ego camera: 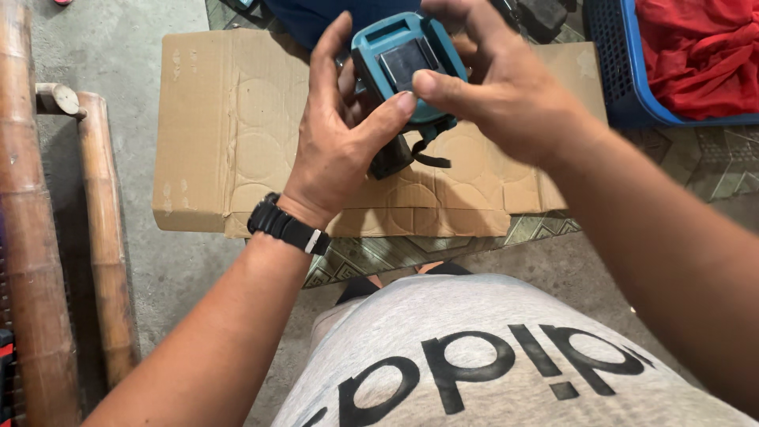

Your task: The person uses a screwdriver to remove screws from a cordless drill, detaches the battery pack, and then reattaches it. The person continues to manipulate the drill and battery pack while working over a cardboard surface.

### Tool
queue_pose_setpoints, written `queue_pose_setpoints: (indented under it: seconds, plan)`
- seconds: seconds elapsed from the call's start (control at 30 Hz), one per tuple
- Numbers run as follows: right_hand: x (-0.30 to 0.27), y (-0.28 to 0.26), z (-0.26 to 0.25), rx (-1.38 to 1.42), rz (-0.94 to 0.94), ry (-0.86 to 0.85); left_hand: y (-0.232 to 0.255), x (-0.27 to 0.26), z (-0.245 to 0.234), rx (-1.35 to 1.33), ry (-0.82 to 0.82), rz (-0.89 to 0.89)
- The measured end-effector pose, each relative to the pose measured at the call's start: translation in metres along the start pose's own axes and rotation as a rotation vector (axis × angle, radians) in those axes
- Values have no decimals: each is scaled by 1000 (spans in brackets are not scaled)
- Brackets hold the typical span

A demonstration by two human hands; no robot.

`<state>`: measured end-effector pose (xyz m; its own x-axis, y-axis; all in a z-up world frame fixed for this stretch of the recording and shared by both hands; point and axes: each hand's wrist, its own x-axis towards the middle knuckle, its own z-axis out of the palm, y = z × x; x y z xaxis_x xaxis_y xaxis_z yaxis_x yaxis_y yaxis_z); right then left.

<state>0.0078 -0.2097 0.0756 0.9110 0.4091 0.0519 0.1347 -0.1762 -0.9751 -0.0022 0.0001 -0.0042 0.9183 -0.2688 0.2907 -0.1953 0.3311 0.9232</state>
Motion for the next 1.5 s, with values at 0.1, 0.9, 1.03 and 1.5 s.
queue_pose_setpoints:
  seconds: [0.1,0.9,1.03,1.5]
  plan:
    - [-5,16,-4,165,7,-19,-12,-13,-3,92,18,74]
    - [-5,70,-48,496,277,270,-70,-9,-15,-184,340,-703]
    - [-4,70,-45,464,248,329,-81,-2,-21,-259,317,-681]
    - [-20,91,-67,581,216,256,-21,-5,0,-282,364,-614]
